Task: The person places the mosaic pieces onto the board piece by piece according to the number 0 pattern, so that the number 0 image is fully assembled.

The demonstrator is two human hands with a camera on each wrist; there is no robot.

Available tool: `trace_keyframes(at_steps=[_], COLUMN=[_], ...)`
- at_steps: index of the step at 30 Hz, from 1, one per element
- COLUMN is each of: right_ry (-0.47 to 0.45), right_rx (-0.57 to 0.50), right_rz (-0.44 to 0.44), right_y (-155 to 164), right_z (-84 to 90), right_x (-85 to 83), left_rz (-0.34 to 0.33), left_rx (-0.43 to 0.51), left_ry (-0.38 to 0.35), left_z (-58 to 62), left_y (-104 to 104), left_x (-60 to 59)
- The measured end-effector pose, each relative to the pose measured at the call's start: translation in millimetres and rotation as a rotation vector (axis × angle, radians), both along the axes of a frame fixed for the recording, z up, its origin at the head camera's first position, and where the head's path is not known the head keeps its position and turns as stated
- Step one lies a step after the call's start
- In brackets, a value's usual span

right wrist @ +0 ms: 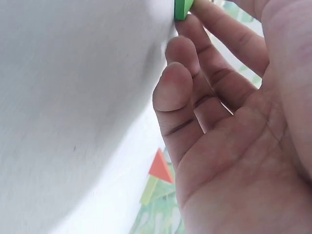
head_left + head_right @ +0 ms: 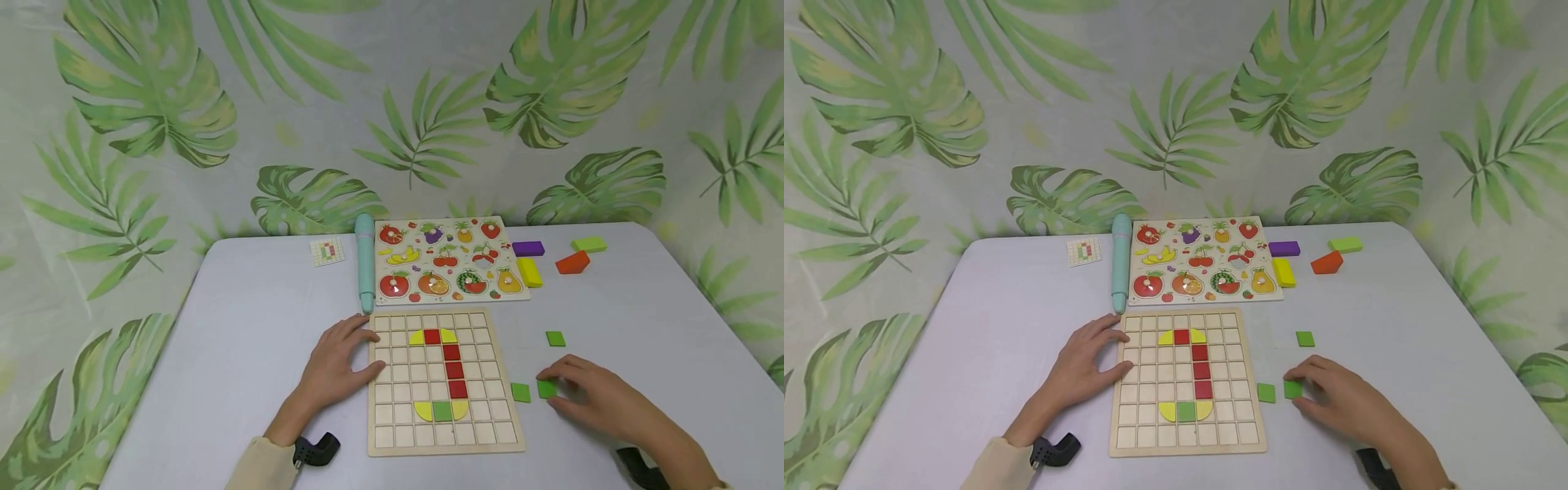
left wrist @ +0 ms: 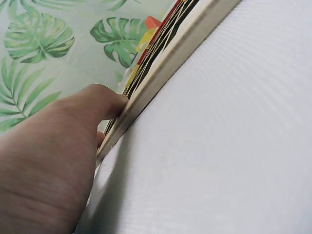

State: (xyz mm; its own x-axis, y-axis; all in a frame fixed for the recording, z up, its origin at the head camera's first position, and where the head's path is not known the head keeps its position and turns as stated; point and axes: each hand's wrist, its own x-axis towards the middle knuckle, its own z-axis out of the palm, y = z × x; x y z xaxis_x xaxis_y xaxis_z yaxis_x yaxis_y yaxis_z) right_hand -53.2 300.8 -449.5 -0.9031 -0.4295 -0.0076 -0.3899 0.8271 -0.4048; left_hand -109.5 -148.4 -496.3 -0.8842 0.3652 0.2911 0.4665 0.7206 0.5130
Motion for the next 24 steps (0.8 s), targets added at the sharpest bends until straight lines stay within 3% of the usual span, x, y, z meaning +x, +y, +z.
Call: trace_keyframes(at_steps=[5, 11, 18, 24], right_ry=[0.001, -0.012, 0.073, 0.022], right_rx=[-0.03, -0.026, -0.042, -0.044], right_rz=[0.043, 0.022, 0.04, 0.048], right_y=[5.0, 4.6, -6.1, -19.9], right_z=[1.0, 3.5, 6.0, 12.1], right_x=[2.4, 3.7, -0.8, -10.9], left_rz=[0.002, -0.001, -0.003, -0.004], left_rx=[-0.009, -0.007, -0.007, -0.009], left_ry=[-0.005, -0.02, -0.035, -0.021], left_z=[-0.4, 1.5, 2.4, 0.8], left_y=[0.1, -0.5, -1.3, -1.1], left_x=[-0.1, 0.0, 0.0, -0.1])
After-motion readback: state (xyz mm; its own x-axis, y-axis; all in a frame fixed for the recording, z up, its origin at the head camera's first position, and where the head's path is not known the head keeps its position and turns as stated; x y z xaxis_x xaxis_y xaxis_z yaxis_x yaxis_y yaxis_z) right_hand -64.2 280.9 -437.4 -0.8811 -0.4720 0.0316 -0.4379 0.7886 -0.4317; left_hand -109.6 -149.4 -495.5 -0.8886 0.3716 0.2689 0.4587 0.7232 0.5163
